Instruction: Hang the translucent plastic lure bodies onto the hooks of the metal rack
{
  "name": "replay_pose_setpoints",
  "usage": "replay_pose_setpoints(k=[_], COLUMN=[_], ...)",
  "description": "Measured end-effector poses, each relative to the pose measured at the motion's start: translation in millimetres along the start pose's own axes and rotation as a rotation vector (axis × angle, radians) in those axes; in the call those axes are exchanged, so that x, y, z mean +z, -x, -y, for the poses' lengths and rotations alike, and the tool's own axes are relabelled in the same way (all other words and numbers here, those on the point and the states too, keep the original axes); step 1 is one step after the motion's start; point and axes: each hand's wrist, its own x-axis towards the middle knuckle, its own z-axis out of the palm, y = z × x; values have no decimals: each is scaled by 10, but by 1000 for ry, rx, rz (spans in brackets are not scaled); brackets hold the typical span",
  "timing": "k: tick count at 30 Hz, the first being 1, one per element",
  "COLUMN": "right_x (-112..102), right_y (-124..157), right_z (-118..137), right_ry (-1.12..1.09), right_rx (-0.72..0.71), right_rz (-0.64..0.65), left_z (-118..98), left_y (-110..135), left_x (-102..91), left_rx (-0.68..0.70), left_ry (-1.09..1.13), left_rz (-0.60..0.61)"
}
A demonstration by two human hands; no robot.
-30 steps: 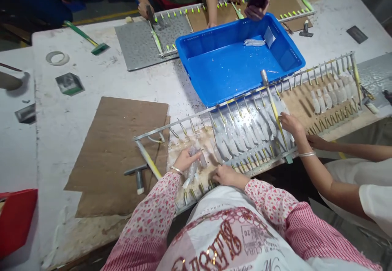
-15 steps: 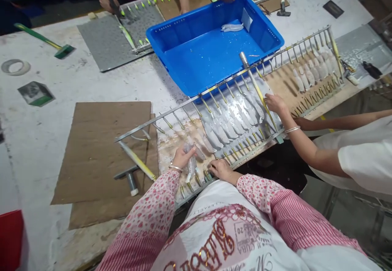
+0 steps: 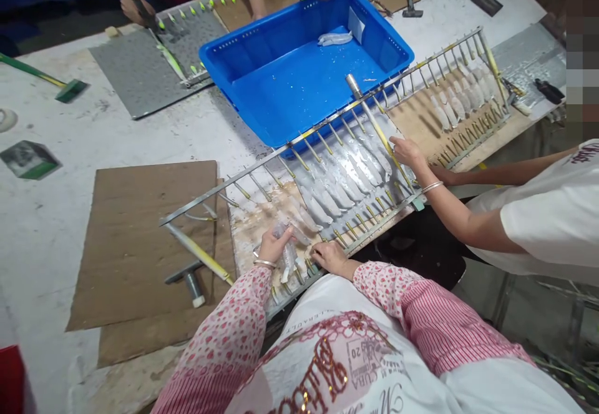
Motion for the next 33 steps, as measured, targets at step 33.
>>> replay_pose_setpoints(k=[33], right_x=[-387], right_y=[-553], right_z=[743], right_ry=[-563], right_rx=[112], right_rz=[117], left_z=[-250], left_y=[110], left_x=[-194], left_rx=[-159], left_ry=[482], left_rz=[-223])
